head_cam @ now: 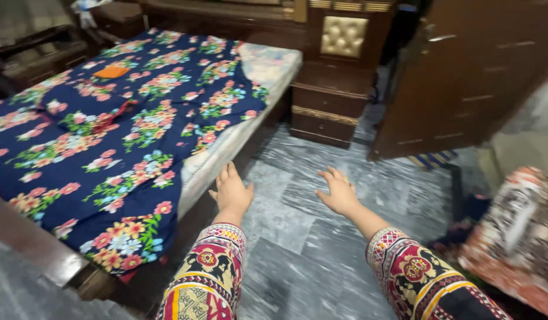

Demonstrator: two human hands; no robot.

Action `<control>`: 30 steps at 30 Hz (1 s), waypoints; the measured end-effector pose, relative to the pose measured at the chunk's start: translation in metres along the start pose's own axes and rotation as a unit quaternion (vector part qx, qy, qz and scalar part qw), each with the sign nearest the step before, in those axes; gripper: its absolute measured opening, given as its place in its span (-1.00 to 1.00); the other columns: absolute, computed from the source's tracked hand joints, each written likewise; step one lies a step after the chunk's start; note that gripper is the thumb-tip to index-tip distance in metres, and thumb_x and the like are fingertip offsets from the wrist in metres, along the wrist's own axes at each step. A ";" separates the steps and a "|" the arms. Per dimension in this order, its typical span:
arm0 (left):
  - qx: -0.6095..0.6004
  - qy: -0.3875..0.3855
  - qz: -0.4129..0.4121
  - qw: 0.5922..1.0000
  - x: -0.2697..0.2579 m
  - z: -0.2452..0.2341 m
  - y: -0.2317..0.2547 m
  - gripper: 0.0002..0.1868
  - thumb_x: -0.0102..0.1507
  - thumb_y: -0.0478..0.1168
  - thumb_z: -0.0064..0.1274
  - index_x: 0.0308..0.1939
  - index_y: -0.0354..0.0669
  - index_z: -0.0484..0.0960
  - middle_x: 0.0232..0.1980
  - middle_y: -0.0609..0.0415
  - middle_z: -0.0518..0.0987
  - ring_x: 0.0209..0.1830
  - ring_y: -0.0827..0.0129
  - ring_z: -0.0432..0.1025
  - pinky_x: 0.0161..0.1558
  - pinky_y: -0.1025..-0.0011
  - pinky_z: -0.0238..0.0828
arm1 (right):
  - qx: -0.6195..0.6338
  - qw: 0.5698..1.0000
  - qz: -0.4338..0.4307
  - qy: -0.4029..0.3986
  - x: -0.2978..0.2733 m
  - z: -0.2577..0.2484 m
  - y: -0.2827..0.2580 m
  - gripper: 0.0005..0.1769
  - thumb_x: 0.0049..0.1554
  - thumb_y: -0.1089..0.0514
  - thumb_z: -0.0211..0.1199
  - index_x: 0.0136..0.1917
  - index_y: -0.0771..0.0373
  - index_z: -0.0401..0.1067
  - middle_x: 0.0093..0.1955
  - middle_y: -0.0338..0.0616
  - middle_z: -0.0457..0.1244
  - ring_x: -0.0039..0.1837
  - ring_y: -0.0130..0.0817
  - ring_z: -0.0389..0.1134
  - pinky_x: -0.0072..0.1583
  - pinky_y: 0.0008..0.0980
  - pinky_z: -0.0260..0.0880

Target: Straightening a floral bedsheet and arranging pillows on a bed

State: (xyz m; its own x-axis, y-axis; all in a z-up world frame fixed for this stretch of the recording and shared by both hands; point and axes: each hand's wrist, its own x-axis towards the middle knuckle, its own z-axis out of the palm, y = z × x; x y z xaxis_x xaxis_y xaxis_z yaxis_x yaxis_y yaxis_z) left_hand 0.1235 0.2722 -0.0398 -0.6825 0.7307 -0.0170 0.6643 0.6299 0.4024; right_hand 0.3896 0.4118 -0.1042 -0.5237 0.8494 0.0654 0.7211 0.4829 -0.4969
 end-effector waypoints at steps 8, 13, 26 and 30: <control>-0.005 0.068 -0.074 0.995 0.079 -0.034 -0.087 -0.05 0.17 0.00 0.26 0.55 -0.02 0.09 0.65 0.09 0.00 0.62 0.10 -0.04 0.40 -0.36 -0.04 | 0.015 0.995 -0.085 -0.045 0.123 0.059 -0.082 -0.28 0.05 -0.13 0.36 0.45 -0.12 0.25 0.66 -0.05 -0.10 0.68 0.05 -0.18 0.45 0.44 -0.07; -0.007 0.089 -0.128 0.988 0.121 -0.056 -0.124 -0.06 0.14 -0.02 0.27 0.53 -0.01 0.13 0.67 0.09 -0.03 0.58 0.03 -0.03 0.39 -0.37 -0.04 | 0.005 0.987 -0.143 -0.079 0.199 0.088 -0.127 -0.30 0.06 -0.12 0.35 0.45 -0.15 0.26 0.67 -0.05 -0.11 0.68 0.06 -0.18 0.43 0.50 -0.09; -0.033 0.202 -0.195 0.959 0.263 -0.077 -0.209 -0.09 0.14 -0.05 0.27 0.50 -0.14 0.20 0.62 -0.08 0.08 0.58 0.02 0.06 0.41 -0.10 0.09 | 0.080 0.942 -0.319 -0.064 0.425 0.187 -0.218 -0.24 0.01 -0.14 0.38 0.44 -0.05 0.28 0.59 0.09 0.00 0.59 0.15 -0.01 0.45 0.30 0.07; -0.010 0.210 -0.198 0.957 0.301 -0.082 -0.245 -0.04 0.11 -0.09 0.28 0.52 -0.18 0.16 0.62 -0.13 0.06 0.54 -0.05 0.07 0.43 -0.01 0.10 | 0.038 0.954 -0.266 -0.132 0.441 0.169 -0.288 -0.28 0.02 -0.12 0.38 0.42 -0.06 0.30 0.60 0.01 -0.01 0.61 0.05 -0.04 0.42 0.31 0.00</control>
State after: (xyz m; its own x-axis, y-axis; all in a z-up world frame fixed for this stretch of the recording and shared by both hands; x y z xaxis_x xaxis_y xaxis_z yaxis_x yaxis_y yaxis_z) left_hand -0.2698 0.3159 -0.0684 -0.9444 0.2631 0.1969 0.3259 0.8270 0.4582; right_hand -0.1256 0.6108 -0.0778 -0.9097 0.4003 0.1107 0.2914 0.8052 -0.5165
